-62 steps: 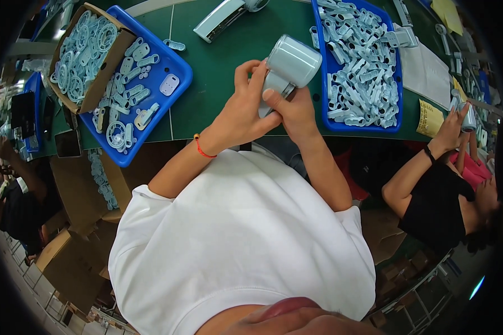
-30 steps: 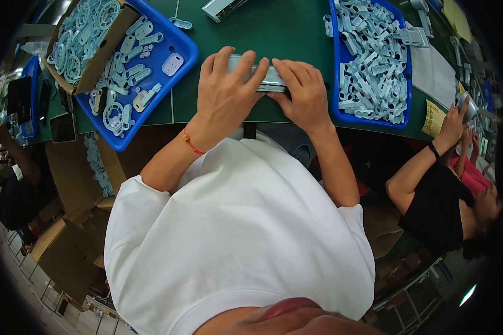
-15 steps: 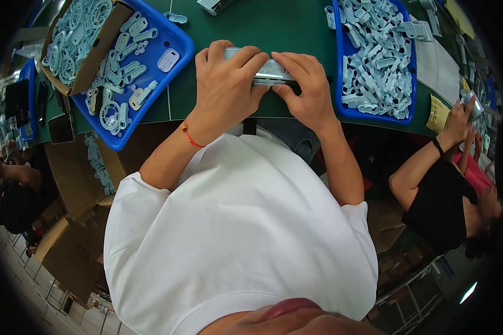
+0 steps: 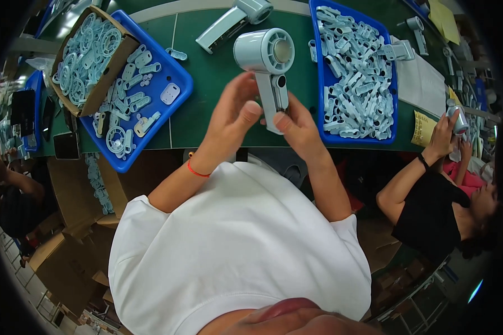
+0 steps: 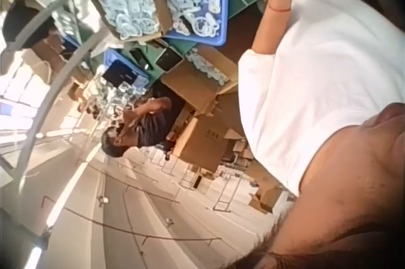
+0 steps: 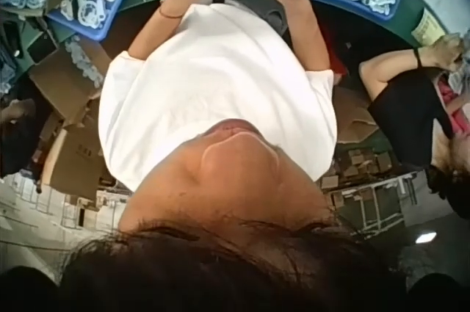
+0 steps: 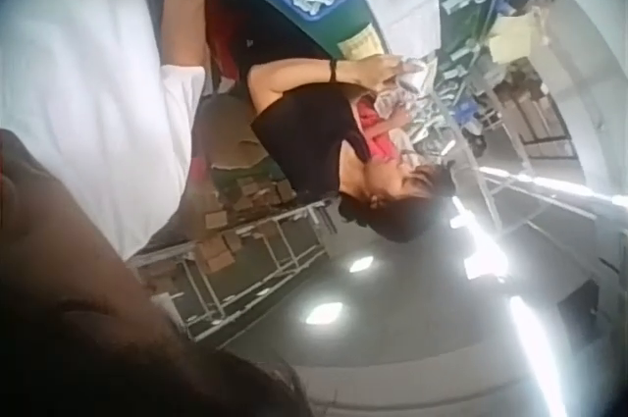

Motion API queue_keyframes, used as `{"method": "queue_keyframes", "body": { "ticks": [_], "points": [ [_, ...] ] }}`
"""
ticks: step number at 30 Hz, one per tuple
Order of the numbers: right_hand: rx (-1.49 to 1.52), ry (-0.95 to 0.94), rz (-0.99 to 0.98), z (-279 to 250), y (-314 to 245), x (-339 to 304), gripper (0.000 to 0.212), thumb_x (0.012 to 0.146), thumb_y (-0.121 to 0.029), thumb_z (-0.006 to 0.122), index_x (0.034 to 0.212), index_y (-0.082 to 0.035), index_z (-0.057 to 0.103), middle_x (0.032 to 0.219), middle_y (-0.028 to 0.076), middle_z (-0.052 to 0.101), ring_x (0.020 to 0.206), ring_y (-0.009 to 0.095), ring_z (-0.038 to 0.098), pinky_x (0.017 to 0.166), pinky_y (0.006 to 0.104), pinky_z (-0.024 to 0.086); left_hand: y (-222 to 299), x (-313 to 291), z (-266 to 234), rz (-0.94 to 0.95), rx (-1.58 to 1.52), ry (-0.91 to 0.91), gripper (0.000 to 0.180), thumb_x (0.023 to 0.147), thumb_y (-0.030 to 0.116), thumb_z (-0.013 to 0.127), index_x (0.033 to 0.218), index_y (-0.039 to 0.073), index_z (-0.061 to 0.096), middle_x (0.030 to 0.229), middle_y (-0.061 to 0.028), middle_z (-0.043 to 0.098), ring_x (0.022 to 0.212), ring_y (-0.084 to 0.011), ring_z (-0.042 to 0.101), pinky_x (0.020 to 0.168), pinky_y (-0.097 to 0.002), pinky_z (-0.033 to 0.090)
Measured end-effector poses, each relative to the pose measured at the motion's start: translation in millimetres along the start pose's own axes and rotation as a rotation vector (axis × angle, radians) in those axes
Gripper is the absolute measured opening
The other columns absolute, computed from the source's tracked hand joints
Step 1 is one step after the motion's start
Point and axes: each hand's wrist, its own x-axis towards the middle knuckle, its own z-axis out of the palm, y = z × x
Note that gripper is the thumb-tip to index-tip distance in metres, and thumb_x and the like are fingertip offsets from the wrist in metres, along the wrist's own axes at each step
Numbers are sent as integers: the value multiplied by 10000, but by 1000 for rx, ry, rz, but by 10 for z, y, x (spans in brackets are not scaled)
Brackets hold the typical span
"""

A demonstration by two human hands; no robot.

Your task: The person is assembling hair dryer components, specifically attaching rings and small parts to the main body on a factory line.

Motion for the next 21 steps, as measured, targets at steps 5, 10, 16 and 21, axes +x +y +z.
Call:
{"method": "queue_keyframes", "body": {
  "ticks": [5,10,16,21],
  "points": [
    [-983,176,-187,114,-438,-4,496,817,-164,633,1252,-18,444,1125,128,510,981,232,524,827,319,431,166,317,132,88,370,8,600,774,122,655,1272,-43,364,1072,-104,500,888,-186,571,668,-270,505],
    [-1585,649,-214,-702,-828,-16,379,792,-119,614,1152,-20,549,1088,142,552,967,289,531,840,363,425,860,1578,173,228,866,-115,566,702,166,673,1184,-61,479,969,-129,593,753,-167,611,625,-288,499],
    [-1734,514,-104,-830,-598,83,335,713,-36,660,1037,-41,576,975,115,538,900,313,515,815,389,420,759,3530,-303,79,1189,336,454,681,340,674,974,-6,655,960,-198,649,862,-295,650,770,-334,506],
    [-1731,520,-4,-763,-662,122,215,710,-4,639,902,-23,543,927,119,533,867,316,518,770,394,419,875,3840,-779,506,1603,836,674,684,549,651,1134,57,558,1231,-125,444,1147,-314,373,928,-498,291]
  ]
}}
